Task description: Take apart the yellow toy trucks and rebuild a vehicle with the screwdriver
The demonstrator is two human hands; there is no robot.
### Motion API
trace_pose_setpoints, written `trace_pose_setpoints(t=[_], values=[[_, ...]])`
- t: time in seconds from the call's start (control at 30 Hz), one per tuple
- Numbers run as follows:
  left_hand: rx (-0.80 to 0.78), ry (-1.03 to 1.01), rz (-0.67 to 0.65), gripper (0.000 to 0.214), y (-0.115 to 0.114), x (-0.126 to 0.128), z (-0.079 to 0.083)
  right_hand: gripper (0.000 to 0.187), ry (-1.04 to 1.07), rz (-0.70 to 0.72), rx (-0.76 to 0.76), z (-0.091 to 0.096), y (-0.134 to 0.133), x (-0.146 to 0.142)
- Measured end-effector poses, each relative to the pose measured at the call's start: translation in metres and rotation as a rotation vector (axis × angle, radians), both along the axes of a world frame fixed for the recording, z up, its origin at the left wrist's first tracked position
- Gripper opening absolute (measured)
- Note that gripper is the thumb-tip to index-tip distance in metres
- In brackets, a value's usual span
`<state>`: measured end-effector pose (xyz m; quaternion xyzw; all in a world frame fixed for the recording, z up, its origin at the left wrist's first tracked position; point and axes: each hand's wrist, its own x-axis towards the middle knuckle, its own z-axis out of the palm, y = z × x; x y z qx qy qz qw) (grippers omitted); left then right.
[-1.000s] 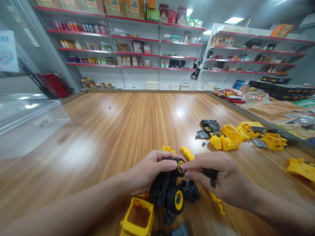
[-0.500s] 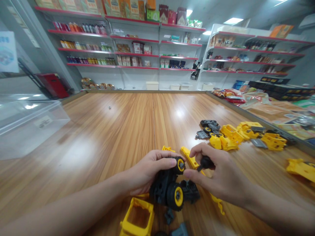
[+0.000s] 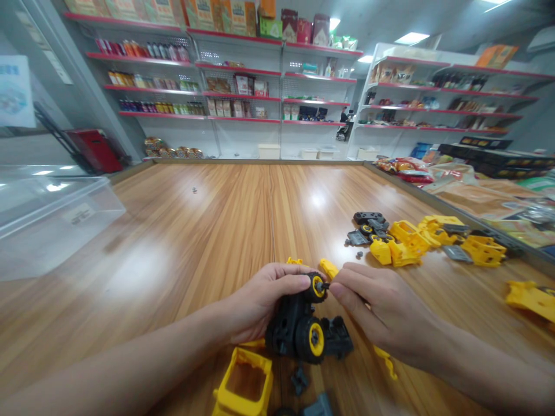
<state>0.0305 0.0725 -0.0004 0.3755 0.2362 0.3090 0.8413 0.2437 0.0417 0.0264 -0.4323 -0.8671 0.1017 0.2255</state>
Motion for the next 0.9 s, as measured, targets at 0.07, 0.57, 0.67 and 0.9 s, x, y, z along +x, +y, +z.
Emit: trace_pose_setpoints(t=[0.07, 0.57, 0.67, 0.9], values=[[-0.004, 0.003, -0.002, 0.028, 0.0002, -0.0001, -0.0002, 0.025, 0.007, 0.02, 0.056, -0.0006, 0.0005, -0.0002], [0.047, 0.007, -0.018, 0.023, -0.0038, 0.0038, -0.0003, 0.008, 0.063, 0.091, 0.169, 0.0038, -0.0017, 0.0036], [0.064, 0.015, -0.024, 0.024, -0.0035, 0.0027, -0.0025, 0.009, 0.06, 0.113, 0.201, 0.0037, -0.0014, 0.0052], [0.09, 0.028, -0.025, 0.027, -0.0027, 0.0018, -0.0039, 0.011, 0.034, 0.136, 0.25, 0.0017, 0.0019, 0.0071]])
